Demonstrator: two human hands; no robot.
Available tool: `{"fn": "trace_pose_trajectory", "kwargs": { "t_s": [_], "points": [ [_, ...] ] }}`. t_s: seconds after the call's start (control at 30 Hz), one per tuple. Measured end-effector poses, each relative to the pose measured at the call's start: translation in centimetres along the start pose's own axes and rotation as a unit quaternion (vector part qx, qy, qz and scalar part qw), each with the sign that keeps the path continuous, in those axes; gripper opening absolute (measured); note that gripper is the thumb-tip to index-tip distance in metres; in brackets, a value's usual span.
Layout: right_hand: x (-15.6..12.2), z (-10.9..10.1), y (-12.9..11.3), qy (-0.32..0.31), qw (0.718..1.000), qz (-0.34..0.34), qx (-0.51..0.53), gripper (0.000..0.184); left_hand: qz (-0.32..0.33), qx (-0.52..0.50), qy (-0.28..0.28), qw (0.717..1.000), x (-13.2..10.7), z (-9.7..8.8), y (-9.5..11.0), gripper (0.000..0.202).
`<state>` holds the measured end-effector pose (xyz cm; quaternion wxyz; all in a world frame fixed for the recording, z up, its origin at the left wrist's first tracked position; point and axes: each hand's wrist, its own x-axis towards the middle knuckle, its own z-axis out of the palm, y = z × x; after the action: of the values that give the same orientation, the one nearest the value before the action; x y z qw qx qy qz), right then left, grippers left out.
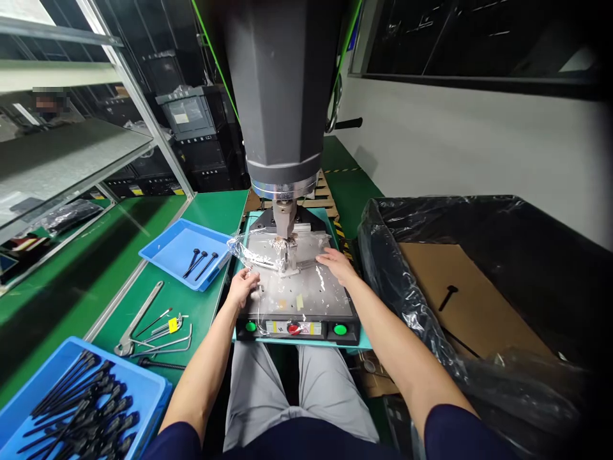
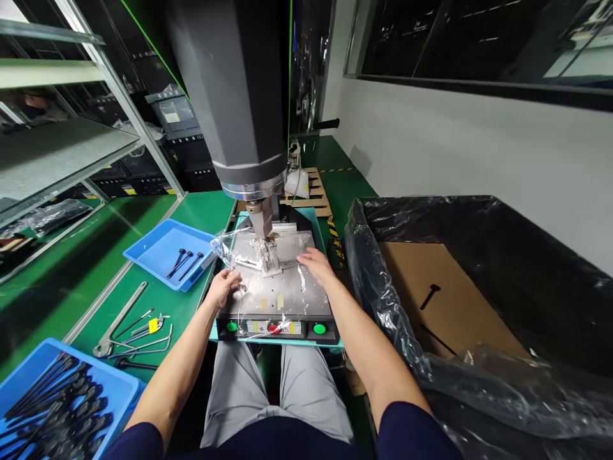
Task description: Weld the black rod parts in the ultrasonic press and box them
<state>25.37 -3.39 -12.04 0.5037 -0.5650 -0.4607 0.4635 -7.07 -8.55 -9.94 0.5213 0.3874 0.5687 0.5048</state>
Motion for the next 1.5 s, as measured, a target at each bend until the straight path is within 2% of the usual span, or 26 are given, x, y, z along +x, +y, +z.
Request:
{"fn": "trace_pose_trajectory", "kwargs": {
  "t_s": [0.1,0.23,0.37,0.47,0.53,0.6,0.7,0.8,0.93,1.03,1.13,1.3,1.4,1.5],
  "points": [
    [-0.8,-1.0,-0.5,-0.019,1.0,-0.001,0.001,0.045,0.003,-0.019,-0.02,1.0,-1.0,-0.4,0.8,0.062],
    [-3.4,-1.6,-0.7,-0.013,1.0,-0.006,-0.004,0.043,0.027,-0.064,-0.025,0.997,-3.4,-1.6,2.9,0.056],
    [-8.5,-0.4,0.5,0.006,0.998,-0.014,-0.064,0.051,0.003,-0.157,-0.029,0.987,-6.1,-2.9,4.6,0.051],
    [-13.0,1.4,2.0,0.0,0.984,-0.048,-0.169,0.064,-0.031,-0.19,-0.012,0.981,-8.0,-3.5,4.4,0.049],
    [-15.5,2.7,2.8,0.002,0.979,-0.055,-0.194,0.061,-0.054,-0.205,-0.01,0.977,-9.1,-3.7,3.7,0.049],
    [-17.3,3.7,3.2,-0.002,0.985,-0.038,-0.167,0.051,-0.07,-0.211,-0.008,0.975,-10.3,-3.8,2.8,0.05],
    [-20.0,4.0,3.5,-0.019,0.992,-0.011,-0.125,0.038,-0.077,-0.201,-0.005,0.976,-12.0,-4.3,1.1,0.051],
    [-23.8,2.5,3.7,-0.034,0.997,0.02,-0.074,0.04,-0.079,-0.186,0.005,0.979,-14.0,-5.6,-0.7,0.053],
    [-30.0,-0.9,4.3,-0.04,0.993,0.111,0.027,0.048,-0.084,-0.146,0.016,0.986,-16.5,-7.5,-3.0,0.06],
    [-33.9,-2.8,5.3,-0.03,0.987,0.152,0.03,0.049,-0.086,-0.119,0.014,0.989,-17.8,-7.9,-4.9,0.063],
    [-36.8,-3.4,7.0,-0.016,0.984,0.177,0.026,0.05,-0.087,-0.094,0.016,0.992,-18.4,-7.7,-7.0,0.063],
    [-38.9,-2.3,10.0,0.024,0.983,0.183,0.018,0.048,-0.061,-0.023,0.018,0.998,-17.9,-7.1,-9.7,0.06],
    [-38.0,-1.4,11.7,0.054,0.987,0.151,-0.009,0.044,-0.045,-0.007,0.024,0.999,-16.7,-6.9,-10.6,0.061],
    [-36.0,-0.8,13.4,0.072,0.989,0.115,-0.063,0.04,-0.028,0.011,0.034,0.999,-15.5,-6.8,-11.1,0.062]
  ]
}}
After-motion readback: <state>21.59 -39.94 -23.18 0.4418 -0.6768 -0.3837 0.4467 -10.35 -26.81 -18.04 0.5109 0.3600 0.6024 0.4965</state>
